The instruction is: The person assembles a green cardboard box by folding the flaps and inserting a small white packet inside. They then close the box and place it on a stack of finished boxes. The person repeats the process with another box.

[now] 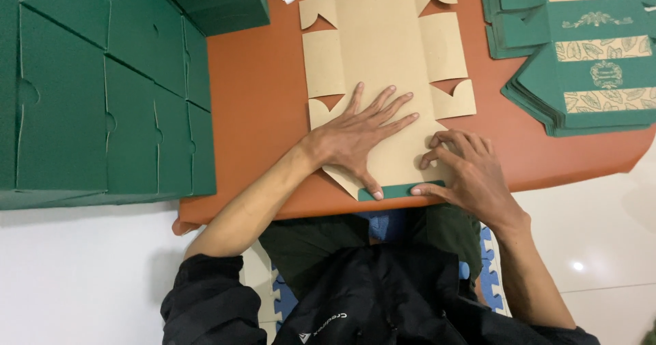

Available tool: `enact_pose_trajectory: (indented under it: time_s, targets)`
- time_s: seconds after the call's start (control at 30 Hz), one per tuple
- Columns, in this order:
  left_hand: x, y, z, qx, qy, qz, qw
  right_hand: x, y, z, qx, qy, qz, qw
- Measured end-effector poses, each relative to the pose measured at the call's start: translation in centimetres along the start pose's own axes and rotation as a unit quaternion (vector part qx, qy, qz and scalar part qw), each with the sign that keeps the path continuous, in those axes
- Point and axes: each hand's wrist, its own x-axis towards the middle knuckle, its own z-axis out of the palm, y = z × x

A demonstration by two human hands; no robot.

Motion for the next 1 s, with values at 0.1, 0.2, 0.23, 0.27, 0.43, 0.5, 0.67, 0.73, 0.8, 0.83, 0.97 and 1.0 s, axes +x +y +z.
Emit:
enact_pose_trajectory:
  time_s: [0.1, 0.2, 0.23, 0.27, 0.43, 0.5, 0.67, 0.73, 0.8, 0.83, 0.97, 1.0]
  targets:
    - [0.2, 0.2, -0.6, 0.013, -0.001, -0.004, 1.0, -0.4, 0.5, 0.6, -0.001, 0.038, -0.033, 0.999]
    - [-0.1, 0.0, -0.7, 0.0, -0.003, -0.005, 1.0, -0.5, 1.3, 2.0, -0.062, 0.08, -0.075, 0.992]
    - [0.0, 0.0, -0.5, 0.008, 0.004, 0.001, 1.0, -0.6, 1.2, 2.1, -0.072, 0.09, -0.073, 0.991]
    - [0.2, -0.1, -0.3, 0.016, 0.01, 0.006, 1.0, -0.8, 1.2, 2.2, -0.081, 0.099, -0.071, 0.989]
    - [0.4, 0.4, -0.8, 0.015, 0.015, 0.014, 1.0, -0.5, -0.1, 1.3, -0.041, 0.119, -0.061, 0.99]
    - [0.4, 0.2, -0.6, 0.015, 0.017, 0.015, 1.0, -0.4, -0.6, 1.3, -0.036, 0.124, -0.052, 0.99]
    - [0.4, 0.2, -0.5, 0.006, 0.029, 0.021, 0.999, -0.3, -0.1, 1.3, -0.025, 0.125, -0.045, 0.991]
    - [0.4, 0.2, -0.6, 0.005, 0.032, 0.024, 0.999, -0.3, 0.0, 1.1, 0.008, 0.131, -0.042, 0.99]
    - [0.4, -0.1, -0.8, 0.005, 0.035, 0.026, 0.999, 0.0, -0.3, 0.5, 0.04, 0.137, -0.041, 0.989]
    - [0.6, -0.4, -0.9, -0.001, 0.043, 0.022, 0.999, 0.2, -0.7, -0.1, 0.051, 0.193, -0.026, 0.98]
    - [1.2, -2.0, -0.2, -0.032, 0.08, 0.012, 0.996, 1.0, 0.3, -0.5, -0.017, 0.268, 0.036, 0.963]
    - [1.1, -2.1, -0.4, -0.031, 0.081, 0.013, 0.996, 1.1, 0.5, -0.6, -0.019, 0.269, 0.035, 0.962]
